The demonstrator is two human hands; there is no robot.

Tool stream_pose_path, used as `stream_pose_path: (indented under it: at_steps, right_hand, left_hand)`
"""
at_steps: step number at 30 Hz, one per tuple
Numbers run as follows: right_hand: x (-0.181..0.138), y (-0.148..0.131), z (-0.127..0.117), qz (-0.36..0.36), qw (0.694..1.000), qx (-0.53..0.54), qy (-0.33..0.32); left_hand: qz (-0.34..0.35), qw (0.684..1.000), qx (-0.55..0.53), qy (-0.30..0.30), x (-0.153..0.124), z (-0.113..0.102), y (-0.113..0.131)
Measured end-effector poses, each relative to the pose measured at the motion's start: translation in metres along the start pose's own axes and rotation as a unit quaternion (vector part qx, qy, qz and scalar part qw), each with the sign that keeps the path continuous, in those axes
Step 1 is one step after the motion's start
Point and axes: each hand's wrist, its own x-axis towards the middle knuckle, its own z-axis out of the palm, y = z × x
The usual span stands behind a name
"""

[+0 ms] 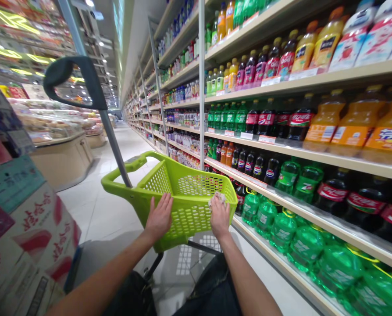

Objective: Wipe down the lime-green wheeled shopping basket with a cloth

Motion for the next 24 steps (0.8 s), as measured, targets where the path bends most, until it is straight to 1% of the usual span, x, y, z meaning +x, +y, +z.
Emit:
stream_pose_path:
  at_steps: [1, 2, 3, 6, 7, 8, 9, 10, 12, 14, 15, 16, 18, 20, 21, 22, 24]
  right_hand:
    - [-0.001, 0.002, 0.001, -0.019, 1.000, 0.003, 0.002]
    - [-0.002, 0.007, 0.001, -0.018, 1.000, 0.002, 0.003]
    - [-0.003, 0.015, 0.001, 0.006, 1.000, -0.005, 0.005]
    - [-0.005, 0.038, -0.001, 0.140, 0.990, -0.029, 0.013]
    - [-0.005, 0.038, -0.001, 0.164, 0.986, -0.029, 0.013]
    - [-0.005, 0.033, -0.001, 0.166, 0.986, -0.022, 0.013]
    - [-0.003, 0.023, -0.001, 0.147, 0.989, -0.010, 0.013]
    - [-0.002, 0.010, 0.000, 0.110, 0.994, 0.006, 0.014]
    - [0.001, -0.015, 0.003, 0.009, 0.999, 0.040, 0.017]
    - [0.002, -0.028, 0.003, -0.065, 0.996, 0.059, 0.015]
    - [0.002, -0.028, 0.002, -0.073, 0.995, 0.060, 0.013]
    - [0.002, -0.024, 0.001, -0.059, 0.997, 0.055, 0.013]
    - [0.003, -0.013, -0.002, 0.013, 0.999, 0.036, 0.019]
    - [0.005, -0.014, -0.004, 0.068, 0.997, 0.026, 0.020]
    - [0.006, -0.022, -0.004, 0.073, 0.997, 0.030, 0.016]
    - [0.008, -0.034, -0.004, 0.058, 0.997, 0.041, 0.009]
    - [0.011, -0.063, -0.002, -0.009, 0.997, 0.071, -0.007]
  left_hand:
    - [0.001, 1.000, -0.003, -0.001, 0.000, 0.000, 0.000]
    - [0.000, 1.000, -0.005, -0.001, 0.000, 0.000, -0.001]
    - [0.001, 1.000, -0.007, 0.000, -0.001, 0.000, -0.001]
    - [0.000, 1.000, -0.010, 0.001, -0.001, 0.001, 0.000]
    - [-0.004, 1.000, -0.011, 0.001, -0.001, 0.001, 0.002]
    - [-0.012, 1.000, -0.011, 0.001, -0.001, 0.001, 0.004]
    - [-0.020, 1.000, -0.012, 0.001, -0.001, 0.000, 0.006]
    - [-0.026, 1.000, -0.012, 0.001, -0.001, 0.000, 0.008]
    - [-0.026, 1.000, -0.013, 0.003, -0.001, -0.002, 0.009]
    - [-0.015, 1.000, -0.014, 0.005, -0.002, -0.004, 0.007]
    - [-0.011, 1.000, -0.014, 0.005, -0.003, -0.004, 0.005]
    - [-0.008, 1.000, -0.014, 0.004, -0.003, -0.005, 0.005]
    - [-0.007, 1.000, -0.015, 0.001, -0.005, -0.004, 0.005]
    - [-0.012, 1.000, -0.018, -0.001, -0.005, -0.003, 0.007]
    - [-0.016, 1.000, -0.019, -0.002, -0.005, -0.002, 0.009]
    - [-0.019, 1.000, -0.018, -0.001, -0.005, -0.002, 0.010]
    - [-0.014, 1.000, -0.016, -0.002, -0.006, -0.004, 0.007]
